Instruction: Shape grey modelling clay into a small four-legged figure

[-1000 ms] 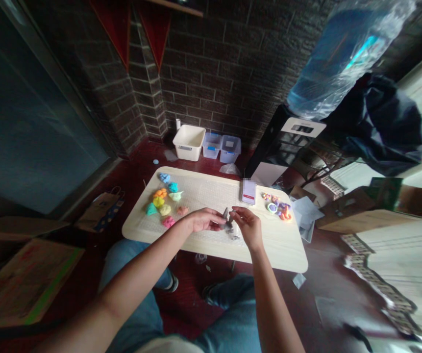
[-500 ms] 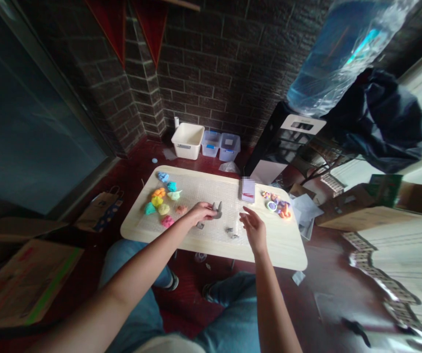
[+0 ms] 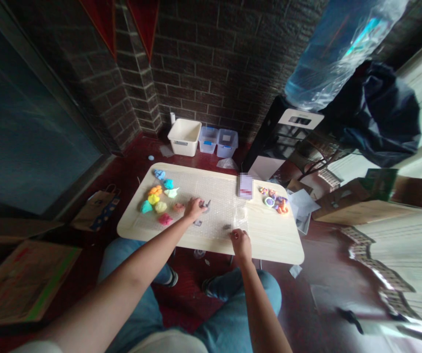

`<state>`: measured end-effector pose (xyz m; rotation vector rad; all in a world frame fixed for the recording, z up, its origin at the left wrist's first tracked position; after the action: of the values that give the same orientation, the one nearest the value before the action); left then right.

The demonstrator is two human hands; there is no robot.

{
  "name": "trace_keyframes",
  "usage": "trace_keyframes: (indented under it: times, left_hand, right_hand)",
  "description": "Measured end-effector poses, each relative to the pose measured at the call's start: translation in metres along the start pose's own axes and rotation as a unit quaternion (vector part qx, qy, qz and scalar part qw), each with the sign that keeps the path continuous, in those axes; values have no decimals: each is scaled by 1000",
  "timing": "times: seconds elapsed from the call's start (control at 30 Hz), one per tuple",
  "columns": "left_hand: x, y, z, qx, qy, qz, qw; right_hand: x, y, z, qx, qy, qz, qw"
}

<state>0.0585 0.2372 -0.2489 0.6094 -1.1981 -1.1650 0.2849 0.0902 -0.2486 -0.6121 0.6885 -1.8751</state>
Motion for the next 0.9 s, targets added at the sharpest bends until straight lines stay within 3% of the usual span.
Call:
trace_keyframes:
  times: [0.13,0.23,0.37,0.47,0.57,0.67,0.73,0.83,0.9]
  left_hand:
    - [24,11,22,67,41,4,997]
    - [67,15,20,158,34,18,987]
    - [140,15,-18,292,-108,81,947]
    - [180,17,-30,377,-175,110,903]
    - [198,22,-26,447,-184,100,870]
    - [214,32,-26,494,-180,72,848]
    - [227,43,-32,521,-187,62,831]
    - [246,65,-39,569,-230,52,787]
    - [251,76,-34,576,-236,30,782]
  right_hand:
    - [10,-21,25,-18,36,24,999]
    - [33,-63,39,-49,47,72,995]
    - [81,-140,30,-69,-10,172,983]
    - [111,-176,29,-61,-36,214,974]
    - [120,-189,38,-81,-68,211,972]
    - [110,-192,67,-137,30,162,977]
    - [105,-199,76,-154,89,168,970]
    - [103,-208,58,-140,69,177,972]
    - [109,-206,40,-141,28,164,976]
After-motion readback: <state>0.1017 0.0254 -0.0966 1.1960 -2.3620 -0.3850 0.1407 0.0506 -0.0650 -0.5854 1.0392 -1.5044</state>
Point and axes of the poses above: each hand's wrist, its own x-axis away from the middle knuckle, its own z-axis out of the back of the hand, y = z × x, the point moved 9 cm from there along -x, towards the middle knuckle, and after that the axes turned 1 degree about x, right-handed, at the moved point
